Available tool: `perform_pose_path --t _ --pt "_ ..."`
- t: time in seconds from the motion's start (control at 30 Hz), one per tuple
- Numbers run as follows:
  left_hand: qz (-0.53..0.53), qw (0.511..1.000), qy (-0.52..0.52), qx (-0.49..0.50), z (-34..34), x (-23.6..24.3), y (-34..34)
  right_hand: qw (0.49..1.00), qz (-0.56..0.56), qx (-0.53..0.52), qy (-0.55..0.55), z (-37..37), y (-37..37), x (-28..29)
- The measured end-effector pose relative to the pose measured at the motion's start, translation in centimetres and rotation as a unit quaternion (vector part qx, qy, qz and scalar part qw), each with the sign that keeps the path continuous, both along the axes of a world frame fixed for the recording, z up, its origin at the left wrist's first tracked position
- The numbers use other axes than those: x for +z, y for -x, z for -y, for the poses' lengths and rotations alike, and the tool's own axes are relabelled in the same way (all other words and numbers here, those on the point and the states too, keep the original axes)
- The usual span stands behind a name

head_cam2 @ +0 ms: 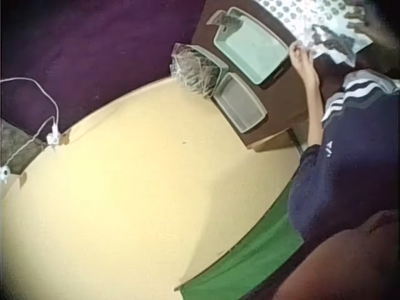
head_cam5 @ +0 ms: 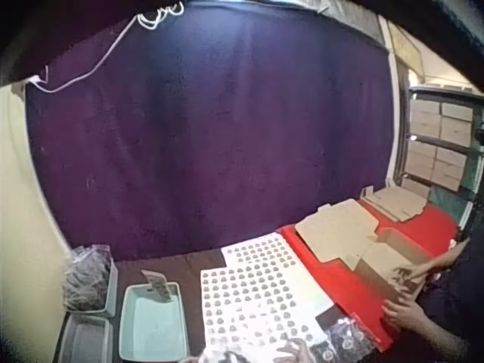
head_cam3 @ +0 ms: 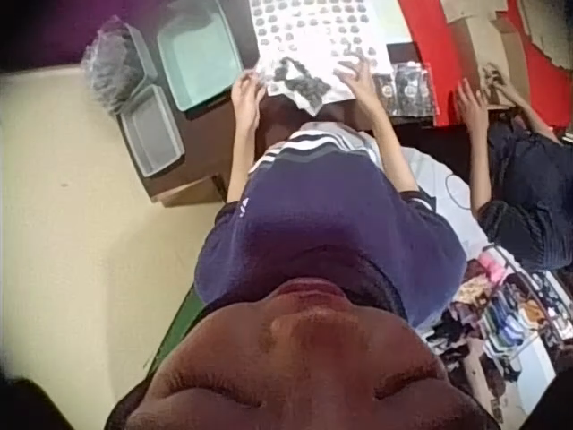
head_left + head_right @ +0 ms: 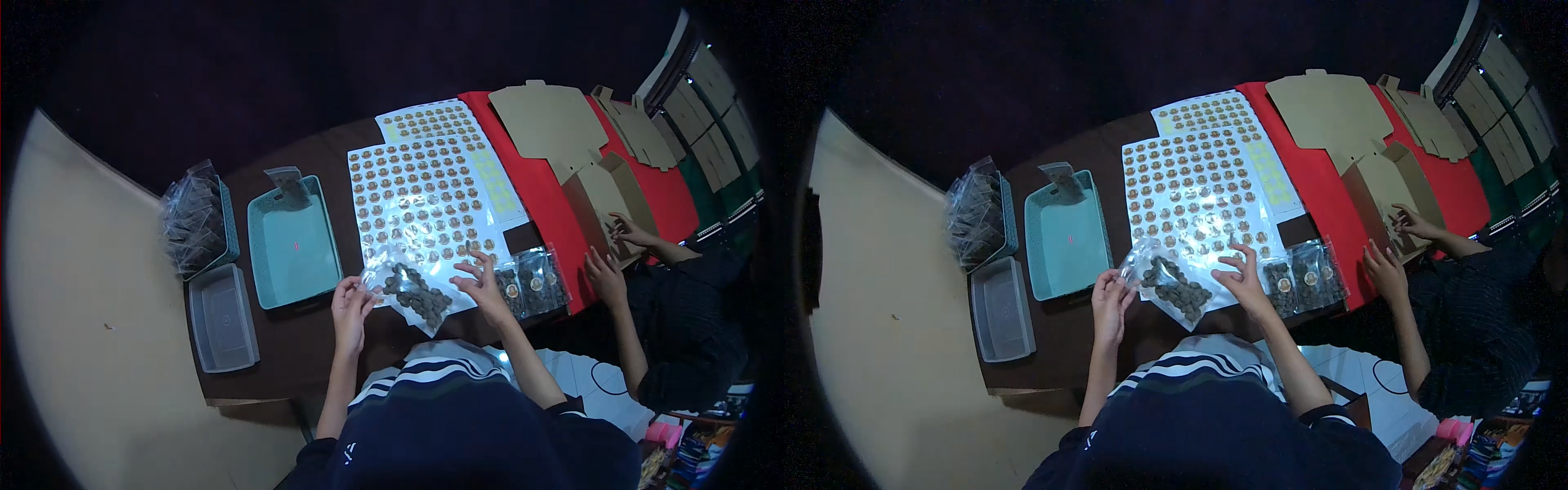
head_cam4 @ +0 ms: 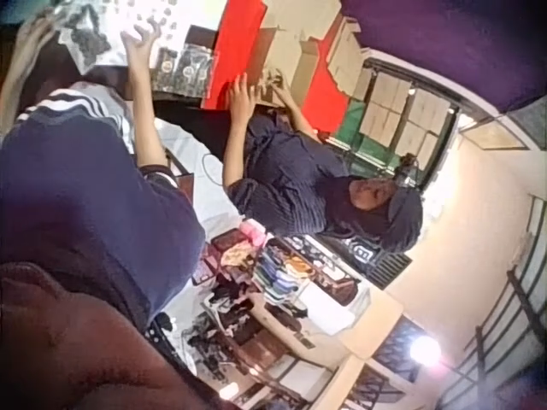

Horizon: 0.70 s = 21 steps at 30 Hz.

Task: The recorder is applying round stickers to small plastic bags containing food items, likely snacks or cookies, in a packaging area.

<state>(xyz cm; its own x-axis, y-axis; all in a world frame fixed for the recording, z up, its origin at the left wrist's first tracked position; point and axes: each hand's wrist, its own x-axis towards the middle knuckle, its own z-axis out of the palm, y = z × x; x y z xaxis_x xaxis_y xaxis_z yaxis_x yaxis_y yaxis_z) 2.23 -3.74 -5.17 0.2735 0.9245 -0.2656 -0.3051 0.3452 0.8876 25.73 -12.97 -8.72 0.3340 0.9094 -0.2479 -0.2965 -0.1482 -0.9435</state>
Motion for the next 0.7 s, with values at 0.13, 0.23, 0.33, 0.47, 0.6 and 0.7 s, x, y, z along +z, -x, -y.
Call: perform_pose_path --t 0.13,0.23,0.33,0.47,0.6,0.7 --pt "0.024 0.997 -0.043 -0.054 -0.6 1.1 -1.4 0.988 -0.086 0.122 -0.032 -0.9 1.9 4.6" --pt "0.046 0.998 -0.041 -0.006 0.2 2.8 -2.5 0.986 -0.108 0.125 -0.020 -1.2 2.4 5.6" --pt "0.043 0.995 -0.038 -0.080 1.3 0.6 -2.6 0.992 -0.097 0.036 -0.075 -1.2 3.8 6.2" --pt "0.047 0.990 0.018 -0.129 4.2 0.4 -4.1 0.991 -0.092 0.005 -0.094 -1.2 5.0 6.3" --pt "0.067 0.992 0.000 -0.110 4.0 1.1 -3.9 0.989 0.025 -0.097 -0.108 -1.6 3.5 6.4" --pt "0.015 0.993 -0.006 -0.113 3.7 1.0 -3.4 0.987 0.014 -0.042 -0.152 -1.4 2.1 7.7"
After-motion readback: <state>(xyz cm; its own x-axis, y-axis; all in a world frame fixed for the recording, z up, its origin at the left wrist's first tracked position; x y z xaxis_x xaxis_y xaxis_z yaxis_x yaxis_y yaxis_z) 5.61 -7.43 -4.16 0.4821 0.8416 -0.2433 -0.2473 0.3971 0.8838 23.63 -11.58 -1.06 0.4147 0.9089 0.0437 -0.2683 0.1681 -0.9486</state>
